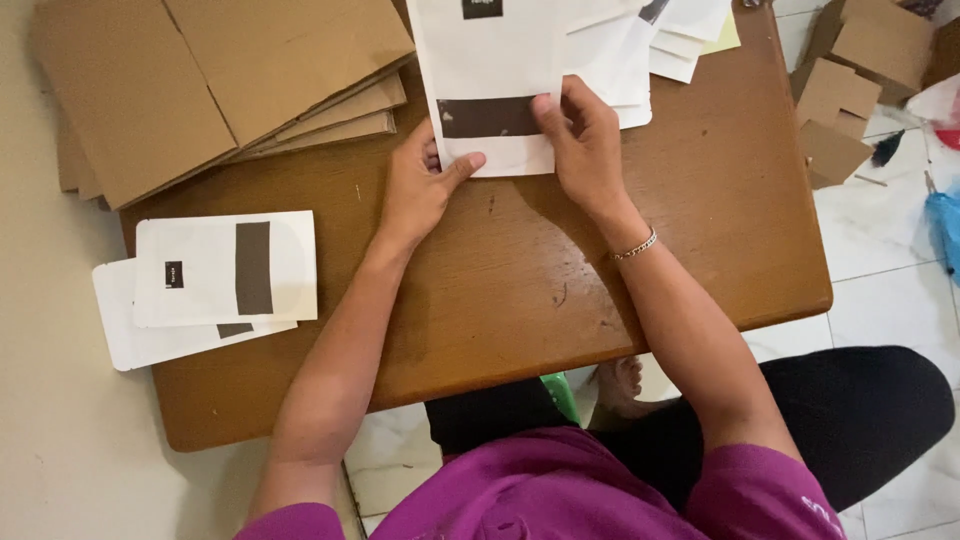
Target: Organizing and stacking white pouches on a wooden table.
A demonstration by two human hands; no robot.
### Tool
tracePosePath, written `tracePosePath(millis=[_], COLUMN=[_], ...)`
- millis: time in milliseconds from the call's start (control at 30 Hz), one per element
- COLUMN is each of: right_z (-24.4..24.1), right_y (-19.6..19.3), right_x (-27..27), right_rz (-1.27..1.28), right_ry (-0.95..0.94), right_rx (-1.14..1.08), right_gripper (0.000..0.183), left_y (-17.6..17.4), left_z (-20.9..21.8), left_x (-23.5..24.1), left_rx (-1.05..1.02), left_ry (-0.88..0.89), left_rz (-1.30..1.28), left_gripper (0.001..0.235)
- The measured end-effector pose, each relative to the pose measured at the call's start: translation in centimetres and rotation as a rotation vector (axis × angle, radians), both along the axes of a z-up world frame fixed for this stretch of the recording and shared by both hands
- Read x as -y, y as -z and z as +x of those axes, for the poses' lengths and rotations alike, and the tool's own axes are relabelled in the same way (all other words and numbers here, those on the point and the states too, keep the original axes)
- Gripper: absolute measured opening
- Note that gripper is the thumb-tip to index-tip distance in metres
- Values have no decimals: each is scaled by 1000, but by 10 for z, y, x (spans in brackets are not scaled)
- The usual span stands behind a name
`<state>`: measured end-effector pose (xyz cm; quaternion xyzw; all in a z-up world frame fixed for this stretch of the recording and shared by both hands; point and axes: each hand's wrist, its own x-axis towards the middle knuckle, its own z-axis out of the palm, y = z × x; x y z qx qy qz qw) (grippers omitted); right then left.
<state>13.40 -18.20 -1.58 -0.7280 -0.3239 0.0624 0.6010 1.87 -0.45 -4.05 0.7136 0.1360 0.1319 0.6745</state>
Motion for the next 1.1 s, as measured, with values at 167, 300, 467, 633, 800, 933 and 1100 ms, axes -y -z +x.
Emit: tracePosePath(millis=[167, 300, 467, 633, 800, 933, 1100], right_z=[11, 14, 15, 14, 20, 21, 21], right_y=[6, 8, 20, 21, 30, 31, 31], right_x=[1, 4, 5, 2, 3, 4, 7], right_rz=[163, 193, 132, 110, 147, 145, 92], right_ry=[5, 28, 52, 53, 19, 44, 67], right_rx=[231, 344, 265, 259, 287, 247, 272], right_gripper=[36, 26, 30, 36, 27, 27, 24], left_y=[11, 15, 18, 23, 11, -2, 10], left_z=[3, 10, 11, 14, 12, 8, 8], left_x=[-4, -3, -4, -7, -3, -2, -6], left_rx=[116, 119, 85, 153, 37, -8, 124], left_ry=[-36, -156, -167, -150, -114, -122, -89], left_rz=[205, 322, 313, 330, 322, 318, 339], left_gripper=[38, 41, 49, 34, 34, 17, 34])
